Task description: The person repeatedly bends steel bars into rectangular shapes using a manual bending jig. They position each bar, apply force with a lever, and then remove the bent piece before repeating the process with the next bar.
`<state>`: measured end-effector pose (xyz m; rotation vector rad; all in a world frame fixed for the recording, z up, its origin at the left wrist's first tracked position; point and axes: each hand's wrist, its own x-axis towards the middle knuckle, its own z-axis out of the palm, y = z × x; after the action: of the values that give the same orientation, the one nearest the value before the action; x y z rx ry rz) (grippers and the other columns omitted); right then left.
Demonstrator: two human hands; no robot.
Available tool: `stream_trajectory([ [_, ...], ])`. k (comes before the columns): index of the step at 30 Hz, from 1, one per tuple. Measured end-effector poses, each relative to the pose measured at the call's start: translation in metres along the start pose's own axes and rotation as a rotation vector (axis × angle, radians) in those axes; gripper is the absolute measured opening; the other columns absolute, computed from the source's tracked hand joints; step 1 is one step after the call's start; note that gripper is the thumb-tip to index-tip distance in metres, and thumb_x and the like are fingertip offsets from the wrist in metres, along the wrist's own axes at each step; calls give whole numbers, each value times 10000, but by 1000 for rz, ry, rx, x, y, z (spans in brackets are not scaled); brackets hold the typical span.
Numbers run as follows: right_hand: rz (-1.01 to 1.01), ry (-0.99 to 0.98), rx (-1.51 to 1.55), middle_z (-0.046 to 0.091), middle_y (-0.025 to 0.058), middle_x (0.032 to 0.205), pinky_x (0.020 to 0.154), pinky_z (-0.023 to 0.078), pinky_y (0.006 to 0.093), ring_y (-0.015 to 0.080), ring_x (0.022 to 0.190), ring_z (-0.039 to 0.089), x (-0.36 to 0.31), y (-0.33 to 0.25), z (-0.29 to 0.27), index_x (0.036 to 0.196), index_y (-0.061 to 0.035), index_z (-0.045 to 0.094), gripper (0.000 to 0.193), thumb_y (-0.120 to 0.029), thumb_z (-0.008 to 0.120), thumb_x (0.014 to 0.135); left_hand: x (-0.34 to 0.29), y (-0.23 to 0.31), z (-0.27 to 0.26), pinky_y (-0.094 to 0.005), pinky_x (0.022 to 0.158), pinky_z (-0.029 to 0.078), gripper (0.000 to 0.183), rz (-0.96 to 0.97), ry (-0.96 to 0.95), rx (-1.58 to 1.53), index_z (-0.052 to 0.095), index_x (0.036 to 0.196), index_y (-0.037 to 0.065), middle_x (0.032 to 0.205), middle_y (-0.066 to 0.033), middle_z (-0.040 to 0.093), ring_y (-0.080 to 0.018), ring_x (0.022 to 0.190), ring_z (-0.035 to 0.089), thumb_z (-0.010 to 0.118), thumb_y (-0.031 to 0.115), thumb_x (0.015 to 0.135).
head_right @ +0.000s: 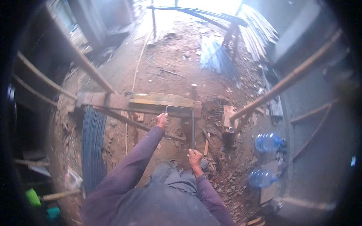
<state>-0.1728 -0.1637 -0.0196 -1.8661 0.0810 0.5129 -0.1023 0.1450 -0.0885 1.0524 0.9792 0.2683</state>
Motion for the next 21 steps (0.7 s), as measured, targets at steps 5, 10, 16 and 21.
stream_trajectory([
  [5,277,-244,131,542,-32,623,448,379,239,56,498,485,9,-48,-33,853,-58,688,240,-272,683,962,1,24,2,-314,461,394,149,-116,-90,-107,557,890,108,724,-4,523,-121,539,468,560,226,981],
  [10,269,-274,72,532,-41,613,416,350,237,55,462,452,6,-66,-29,940,-57,707,225,-279,680,966,-15,33,3,-357,602,537,263,-130,-35,-59,613,1133,-24,931,-128,682,-182,720,623,531,189,1004],
  [16,210,-341,8,490,-65,618,399,356,217,37,458,435,9,-79,-35,970,-65,692,236,-293,636,998,-26,29,-8,-367,538,541,164,-267,-131,-442,568,1024,-30,833,-153,680,-172,613,606,468,95,986],
  [21,464,-675,778,383,-60,602,444,368,248,61,461,388,37,-129,-65,1117,12,519,286,-259,429,1093,-13,42,31,-353,487,460,164,-248,-18,-747,580,962,6,776,-143,651,-180,562,545,428,62,939],
])
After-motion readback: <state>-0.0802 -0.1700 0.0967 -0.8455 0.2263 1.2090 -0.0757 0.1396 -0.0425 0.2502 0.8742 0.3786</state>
